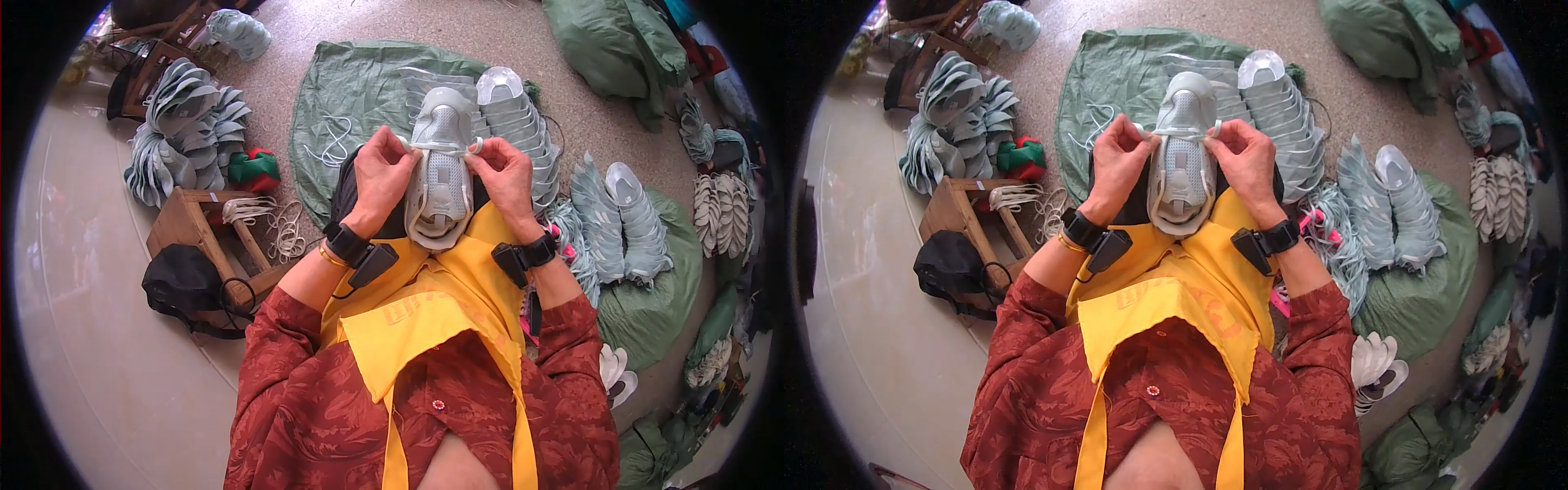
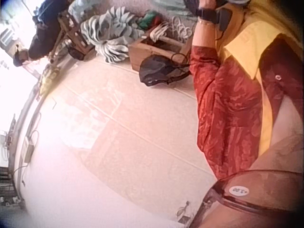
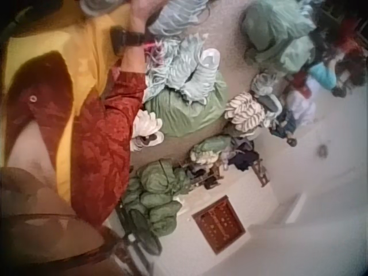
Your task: Lacing a white athletic shoe in a shoe manufacturing facility.
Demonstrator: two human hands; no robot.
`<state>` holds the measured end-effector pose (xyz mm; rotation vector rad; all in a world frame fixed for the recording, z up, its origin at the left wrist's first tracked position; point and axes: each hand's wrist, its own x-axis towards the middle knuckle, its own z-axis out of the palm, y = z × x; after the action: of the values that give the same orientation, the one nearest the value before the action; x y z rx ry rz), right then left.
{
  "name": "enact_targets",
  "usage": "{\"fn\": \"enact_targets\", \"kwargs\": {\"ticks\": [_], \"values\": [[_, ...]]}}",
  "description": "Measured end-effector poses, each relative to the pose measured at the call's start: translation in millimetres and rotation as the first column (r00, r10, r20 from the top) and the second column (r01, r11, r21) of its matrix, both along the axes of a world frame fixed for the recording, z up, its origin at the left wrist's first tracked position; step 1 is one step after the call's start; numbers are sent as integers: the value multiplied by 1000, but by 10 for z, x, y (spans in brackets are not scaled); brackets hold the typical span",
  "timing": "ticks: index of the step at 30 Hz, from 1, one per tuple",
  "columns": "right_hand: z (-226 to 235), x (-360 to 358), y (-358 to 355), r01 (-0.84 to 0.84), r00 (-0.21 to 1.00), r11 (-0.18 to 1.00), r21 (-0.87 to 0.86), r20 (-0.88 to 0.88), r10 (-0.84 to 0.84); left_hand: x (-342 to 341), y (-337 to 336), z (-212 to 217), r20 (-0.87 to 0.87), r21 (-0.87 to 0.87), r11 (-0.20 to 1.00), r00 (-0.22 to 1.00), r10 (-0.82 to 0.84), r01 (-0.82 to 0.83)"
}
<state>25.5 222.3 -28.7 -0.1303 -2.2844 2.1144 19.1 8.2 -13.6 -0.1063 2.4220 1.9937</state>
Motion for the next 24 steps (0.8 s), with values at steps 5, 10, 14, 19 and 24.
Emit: {"fn": "enact_targets", "kwargs": {"ticks": [5, 10, 14, 19, 24], "values": [[33, 33, -65, 50, 998, 980, 191, -43, -43, 39, 95, 120, -2, -152, 988, 1000, 19, -19], [90, 47, -55, 85, 996, 971, 225, -59, -74, -9, 65, 90, -34, -153, 987, 999, 37, -42], [199, 103, -56, 118, 972, 923, 366, -231, -33, -17, 50, 178, -87, -347, 935, 995, 42, -70], [301, 163, -69, 45, 945, 874, 484, -304, 119, 28, 104, 109, -195, -218, 975, 981, -3, -40], [340, 173, -77, -11, 967, 842, 539, -209, 146, 60, 91, 103, -226, -273, 962, 972, -62, -2]]}}
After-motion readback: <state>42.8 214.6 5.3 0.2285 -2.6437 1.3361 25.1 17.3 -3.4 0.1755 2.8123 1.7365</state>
